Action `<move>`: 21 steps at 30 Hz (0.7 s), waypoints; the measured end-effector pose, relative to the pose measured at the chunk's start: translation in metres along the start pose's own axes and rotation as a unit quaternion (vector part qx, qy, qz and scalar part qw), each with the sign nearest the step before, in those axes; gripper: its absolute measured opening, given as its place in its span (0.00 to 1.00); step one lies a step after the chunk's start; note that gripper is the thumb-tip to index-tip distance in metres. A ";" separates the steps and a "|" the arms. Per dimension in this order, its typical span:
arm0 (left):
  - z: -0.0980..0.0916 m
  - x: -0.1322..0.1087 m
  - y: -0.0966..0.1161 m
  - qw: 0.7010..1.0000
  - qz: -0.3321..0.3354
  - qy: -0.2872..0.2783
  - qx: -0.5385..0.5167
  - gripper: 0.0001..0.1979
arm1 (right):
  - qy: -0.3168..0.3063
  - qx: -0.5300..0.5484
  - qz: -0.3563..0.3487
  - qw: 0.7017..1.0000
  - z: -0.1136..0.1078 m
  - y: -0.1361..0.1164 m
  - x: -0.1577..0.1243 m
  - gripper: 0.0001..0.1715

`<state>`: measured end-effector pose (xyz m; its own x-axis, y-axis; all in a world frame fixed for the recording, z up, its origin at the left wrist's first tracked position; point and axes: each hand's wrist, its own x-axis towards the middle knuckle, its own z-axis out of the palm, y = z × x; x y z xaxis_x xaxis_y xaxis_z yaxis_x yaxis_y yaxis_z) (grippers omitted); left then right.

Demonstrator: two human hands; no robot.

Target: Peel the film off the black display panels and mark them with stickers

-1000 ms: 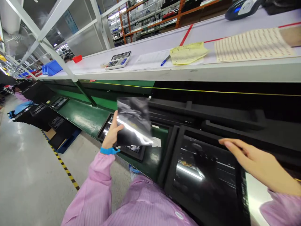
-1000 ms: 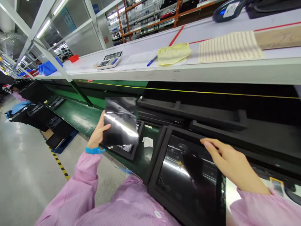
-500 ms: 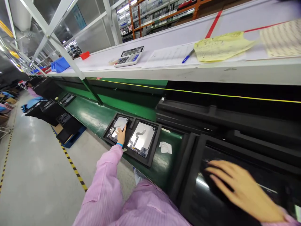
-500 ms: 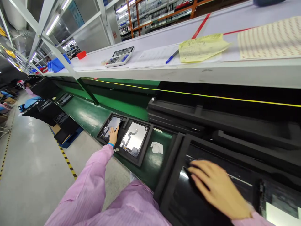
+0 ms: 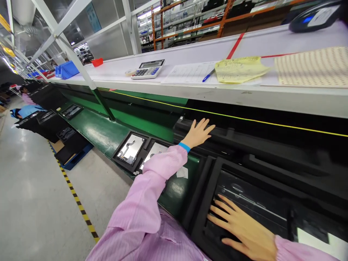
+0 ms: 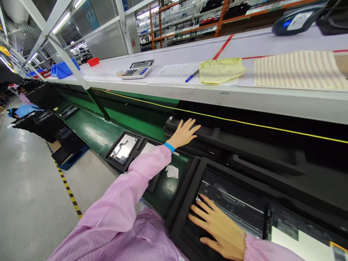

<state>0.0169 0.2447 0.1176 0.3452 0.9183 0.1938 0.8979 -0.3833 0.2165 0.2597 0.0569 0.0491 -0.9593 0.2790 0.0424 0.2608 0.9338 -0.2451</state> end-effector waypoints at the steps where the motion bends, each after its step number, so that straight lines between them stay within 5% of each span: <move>1: 0.001 0.011 0.007 1.000 0.009 -0.008 0.005 0.22 | -0.013 0.005 0.008 1.000 -0.001 -0.002 0.002 0.30; 4: 0.000 0.011 0.004 0.999 0.010 -0.019 0.025 0.17 | -0.053 0.015 0.011 0.998 -0.002 -0.006 0.004 0.32; 7: -0.013 -0.033 -0.033 0.999 -0.014 -0.002 0.049 0.16 | -0.077 0.037 -0.002 0.996 0.000 -0.005 0.001 0.31; 15: -0.073 -0.274 -0.172 0.969 -0.213 0.010 0.127 0.15 | -0.078 0.090 -0.030 0.992 0.029 0.012 0.008 0.33; 18: -0.065 -0.350 -0.195 0.962 -0.240 -0.011 0.132 0.14 | -0.069 0.100 -0.022 0.992 0.028 0.011 0.015 0.35; 21: -0.035 -0.395 -0.203 0.959 -0.249 -0.038 0.132 0.14 | -0.067 0.143 -0.015 0.987 0.014 0.009 0.020 0.39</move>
<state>-0.3111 -0.0436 0.0309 -0.1336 0.9894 0.0565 0.9910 0.1331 0.0122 0.2417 0.0676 0.0341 -0.9769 0.2017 -0.0704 0.2090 0.8346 -0.5096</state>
